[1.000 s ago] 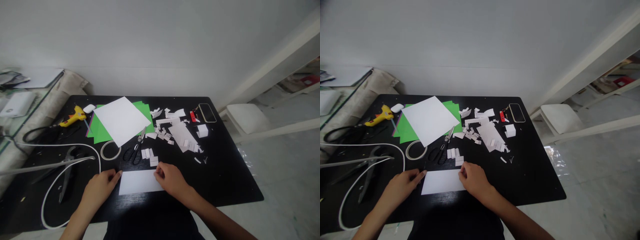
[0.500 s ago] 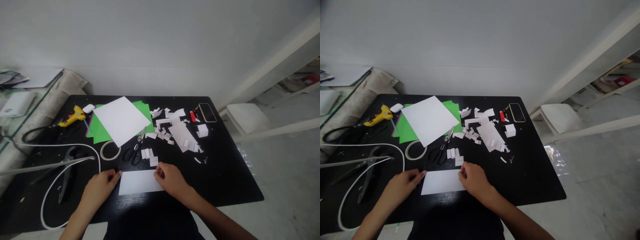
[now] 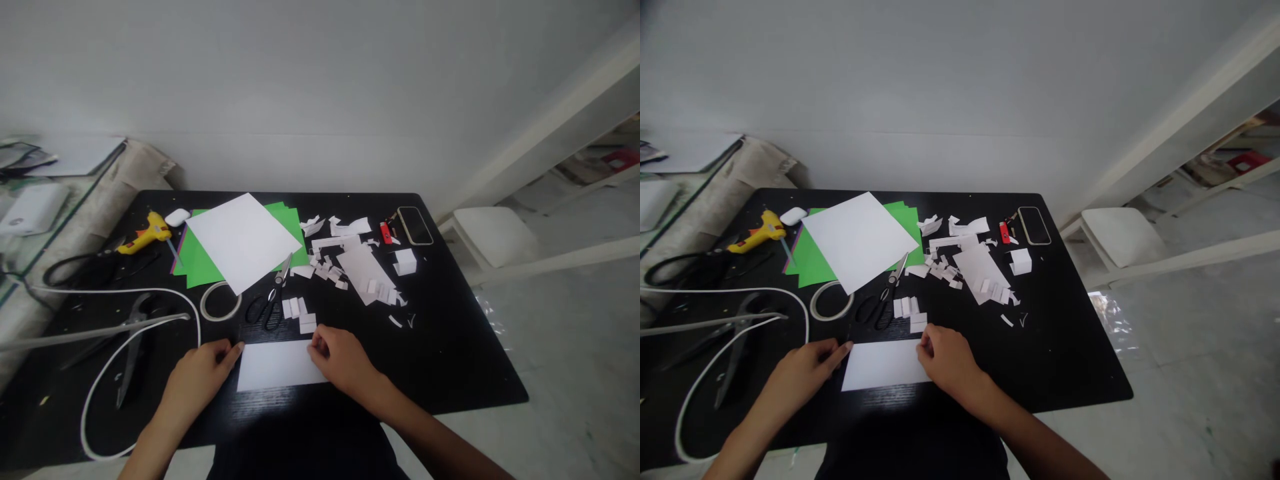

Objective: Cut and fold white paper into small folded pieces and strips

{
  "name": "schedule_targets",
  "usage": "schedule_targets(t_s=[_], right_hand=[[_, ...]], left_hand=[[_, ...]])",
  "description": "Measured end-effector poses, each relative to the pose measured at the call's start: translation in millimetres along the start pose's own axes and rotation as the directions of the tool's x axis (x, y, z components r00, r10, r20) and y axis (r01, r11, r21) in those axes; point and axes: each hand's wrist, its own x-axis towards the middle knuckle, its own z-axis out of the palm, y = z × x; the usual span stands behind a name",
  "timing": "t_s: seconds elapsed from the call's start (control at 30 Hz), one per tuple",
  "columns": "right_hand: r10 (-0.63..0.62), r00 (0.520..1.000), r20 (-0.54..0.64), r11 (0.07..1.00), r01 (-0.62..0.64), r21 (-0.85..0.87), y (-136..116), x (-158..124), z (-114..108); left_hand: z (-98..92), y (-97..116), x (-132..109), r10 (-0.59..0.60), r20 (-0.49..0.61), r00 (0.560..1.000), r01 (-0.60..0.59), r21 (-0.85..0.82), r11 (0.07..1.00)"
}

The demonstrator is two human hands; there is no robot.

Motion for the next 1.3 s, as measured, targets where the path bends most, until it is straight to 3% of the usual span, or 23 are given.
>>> schedule_targets(t_s=[0.43, 1.3], right_hand=[[0.011, 1.000, 0.008, 1.000, -0.011, 0.004, 0.2, 0.7, 0.5], [0.027, 1.000, 0.009, 0.999, -0.027, 0.019, -2.8, 0.5, -2.7]], left_hand=[[-3.8, 4.0, -0.9, -0.019, 0.033, 0.999, 0.019, 0.003, 1.000], [-2.8, 5.0, -0.9, -0.035, -0.001, 0.999, 0.035, -0.012, 0.999]])
